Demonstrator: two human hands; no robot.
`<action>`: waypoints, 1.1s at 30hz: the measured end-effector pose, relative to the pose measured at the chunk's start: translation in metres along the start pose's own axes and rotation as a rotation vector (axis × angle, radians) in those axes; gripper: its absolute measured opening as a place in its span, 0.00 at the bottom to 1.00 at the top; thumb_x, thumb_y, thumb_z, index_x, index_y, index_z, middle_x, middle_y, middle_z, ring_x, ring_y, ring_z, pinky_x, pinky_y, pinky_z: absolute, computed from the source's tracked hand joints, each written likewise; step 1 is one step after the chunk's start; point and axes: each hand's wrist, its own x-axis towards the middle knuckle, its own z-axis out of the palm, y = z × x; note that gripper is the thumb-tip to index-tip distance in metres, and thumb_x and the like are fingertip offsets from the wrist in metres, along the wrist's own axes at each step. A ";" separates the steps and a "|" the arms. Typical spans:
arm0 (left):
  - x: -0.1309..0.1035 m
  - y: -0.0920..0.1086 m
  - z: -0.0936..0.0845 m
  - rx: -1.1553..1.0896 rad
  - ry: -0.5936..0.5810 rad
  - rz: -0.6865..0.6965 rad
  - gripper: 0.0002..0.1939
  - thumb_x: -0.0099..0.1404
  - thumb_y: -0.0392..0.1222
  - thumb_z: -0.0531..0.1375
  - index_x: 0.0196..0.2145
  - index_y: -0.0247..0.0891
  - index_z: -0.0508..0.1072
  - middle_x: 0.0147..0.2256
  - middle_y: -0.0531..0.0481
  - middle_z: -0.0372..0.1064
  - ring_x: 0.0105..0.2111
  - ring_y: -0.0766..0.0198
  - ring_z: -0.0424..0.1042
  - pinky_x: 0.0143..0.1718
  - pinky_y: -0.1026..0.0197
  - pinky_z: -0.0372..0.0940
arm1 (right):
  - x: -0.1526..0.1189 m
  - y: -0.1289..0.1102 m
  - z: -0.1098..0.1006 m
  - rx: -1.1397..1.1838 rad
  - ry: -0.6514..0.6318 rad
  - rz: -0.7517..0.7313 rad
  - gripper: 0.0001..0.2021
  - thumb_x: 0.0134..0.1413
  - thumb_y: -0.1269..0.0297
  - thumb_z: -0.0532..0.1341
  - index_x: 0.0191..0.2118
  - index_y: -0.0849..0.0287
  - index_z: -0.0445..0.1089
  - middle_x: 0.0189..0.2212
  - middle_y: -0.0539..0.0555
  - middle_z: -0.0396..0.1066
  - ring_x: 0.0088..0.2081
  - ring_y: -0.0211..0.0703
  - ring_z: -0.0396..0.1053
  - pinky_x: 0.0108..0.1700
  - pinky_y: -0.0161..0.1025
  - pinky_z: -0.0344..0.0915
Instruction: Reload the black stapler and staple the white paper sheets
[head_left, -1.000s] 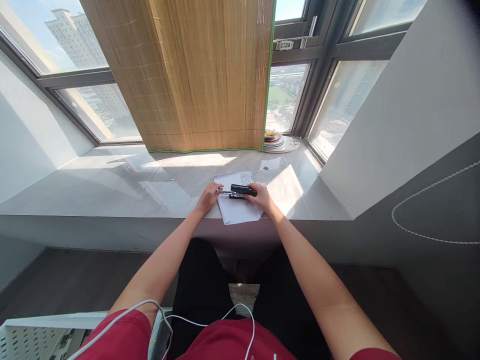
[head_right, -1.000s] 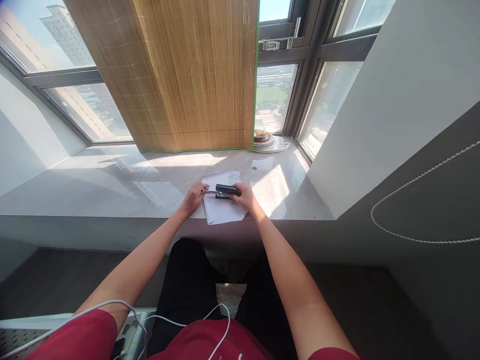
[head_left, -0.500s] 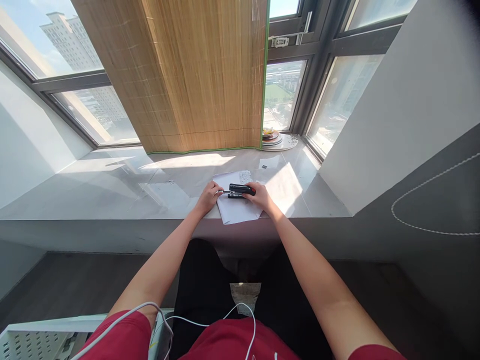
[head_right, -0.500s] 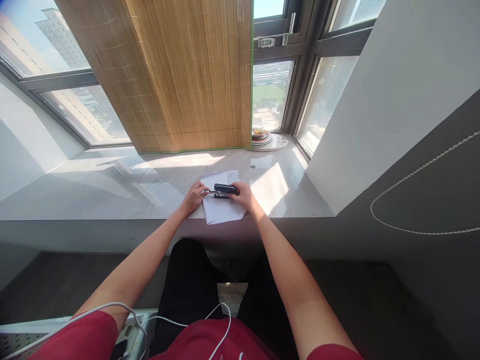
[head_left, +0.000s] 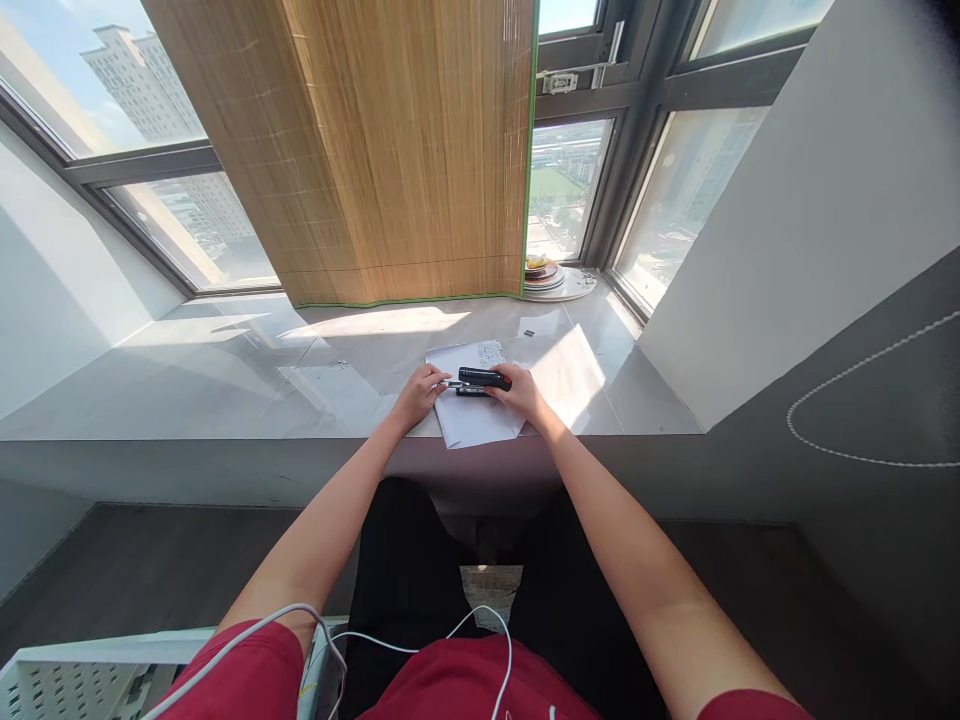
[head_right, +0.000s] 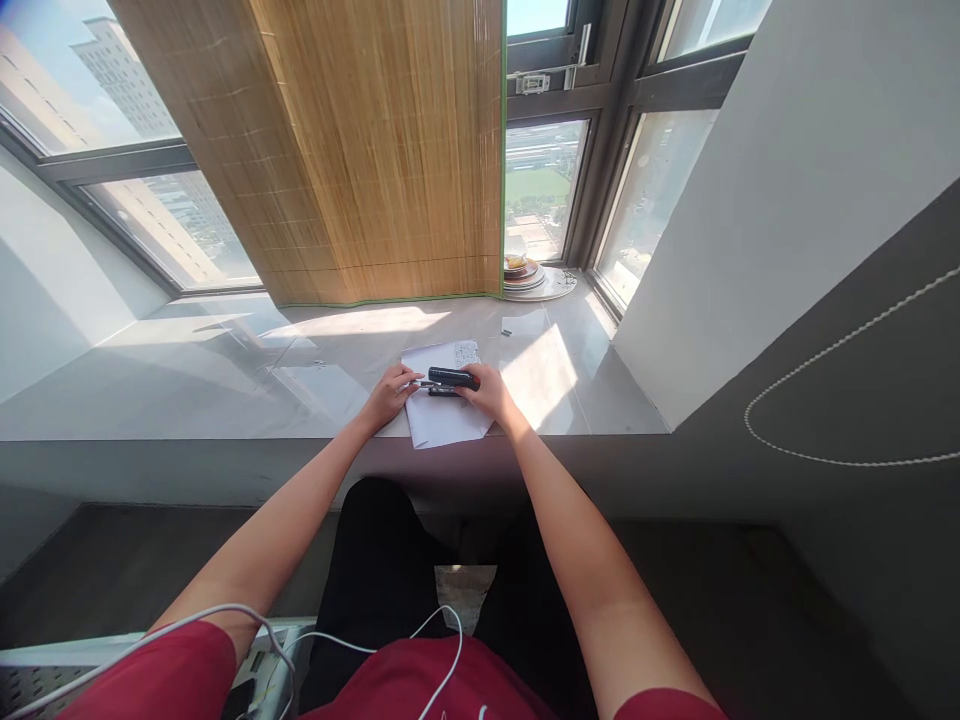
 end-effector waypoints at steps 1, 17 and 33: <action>0.000 0.001 -0.001 0.001 0.003 -0.003 0.12 0.75 0.38 0.59 0.52 0.43 0.79 0.44 0.44 0.72 0.47 0.53 0.71 0.51 0.49 0.69 | 0.000 0.000 0.000 0.001 0.000 -0.001 0.12 0.53 0.60 0.69 0.44 0.53 0.79 0.41 0.54 0.80 0.45 0.54 0.74 0.48 0.47 0.68; -0.006 0.008 -0.005 -0.014 0.106 -0.017 0.04 0.72 0.38 0.63 0.37 0.42 0.77 0.42 0.45 0.75 0.47 0.52 0.73 0.51 0.47 0.70 | 0.000 0.005 0.002 -0.019 0.035 0.031 0.12 0.53 0.64 0.67 0.45 0.53 0.78 0.40 0.54 0.78 0.46 0.54 0.72 0.50 0.48 0.69; -0.011 0.011 -0.005 -0.062 0.077 -0.024 0.17 0.69 0.36 0.67 0.52 0.44 0.69 0.41 0.50 0.73 0.39 0.60 0.72 0.45 0.56 0.69 | -0.007 -0.004 -0.011 0.154 -0.043 -0.006 0.15 0.52 0.59 0.66 0.47 0.54 0.77 0.42 0.54 0.75 0.47 0.53 0.71 0.52 0.47 0.67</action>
